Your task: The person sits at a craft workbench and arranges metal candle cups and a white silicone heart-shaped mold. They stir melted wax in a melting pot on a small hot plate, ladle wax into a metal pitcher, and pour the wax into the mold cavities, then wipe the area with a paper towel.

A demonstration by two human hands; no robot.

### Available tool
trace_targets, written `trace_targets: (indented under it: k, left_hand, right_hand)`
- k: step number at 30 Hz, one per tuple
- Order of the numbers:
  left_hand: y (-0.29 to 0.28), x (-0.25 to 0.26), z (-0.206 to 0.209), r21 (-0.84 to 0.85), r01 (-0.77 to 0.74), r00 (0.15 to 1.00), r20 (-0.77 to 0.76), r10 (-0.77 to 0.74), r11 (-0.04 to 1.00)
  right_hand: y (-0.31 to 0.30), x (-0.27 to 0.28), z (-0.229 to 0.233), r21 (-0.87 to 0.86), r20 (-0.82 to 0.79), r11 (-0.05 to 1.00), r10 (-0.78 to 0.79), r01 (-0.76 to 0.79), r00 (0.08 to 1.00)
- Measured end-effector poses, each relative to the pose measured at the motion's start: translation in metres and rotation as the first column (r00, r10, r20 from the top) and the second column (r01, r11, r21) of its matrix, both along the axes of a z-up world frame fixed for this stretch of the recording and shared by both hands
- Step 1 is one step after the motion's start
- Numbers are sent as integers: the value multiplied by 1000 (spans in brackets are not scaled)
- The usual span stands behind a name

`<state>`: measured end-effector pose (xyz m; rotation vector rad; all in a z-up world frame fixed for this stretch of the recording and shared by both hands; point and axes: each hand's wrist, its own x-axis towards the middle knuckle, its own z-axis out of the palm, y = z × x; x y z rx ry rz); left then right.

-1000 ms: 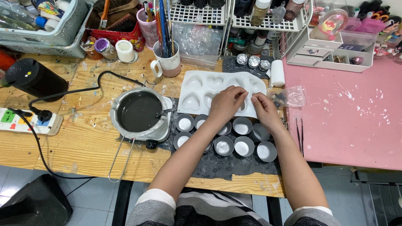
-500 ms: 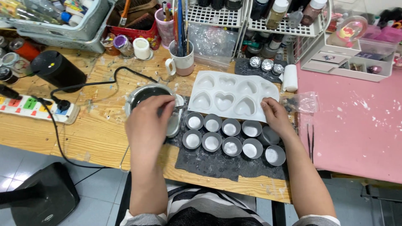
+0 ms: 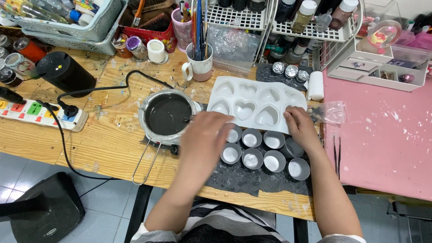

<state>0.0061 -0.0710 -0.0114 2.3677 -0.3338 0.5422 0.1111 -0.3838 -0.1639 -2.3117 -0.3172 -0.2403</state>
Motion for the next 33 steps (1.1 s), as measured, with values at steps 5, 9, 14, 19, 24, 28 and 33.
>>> trace_targets:
  k: [5, 9, 14, 19, 24, 28, 33]
  left_hand:
    - [-40, 32, -64, 157, 143, 983, -133, -123, 977]
    - [-61, 74, -125, 414, 155, 959, -280, -37, 897]
    - [-66, 105, -156, 458, 149, 914, -401, 54, 876]
    - [-59, 110, -160, 446, 180, 866, -494, 74, 877]
    - [-52, 102, -162, 359, 106, 900, -432, 64, 927]
    - [-51, 107, -169, 373, 78, 928, -366, 70, 925]
    - [-43, 115, -180, 389, 37, 926, -360, 115, 920]
  right_hand:
    - [0, 1, 2, -184, 183, 981, 88, -54, 979]
    - [0, -1, 3, -348, 122, 938, 39, 6, 992]
    - [6, -7, 35, -378, 181, 921, -25, 93, 983]
    - [36, 23, 62, -264, 145, 964, 65, -24, 987]
    - [94, 92, 55, -302, 198, 905, 366, -299, 909]
    - [130, 161, 0, -307, 158, 873, 439, -379, 884]
    - [152, 193, -13, -343, -176, 849, 362, -402, 915]
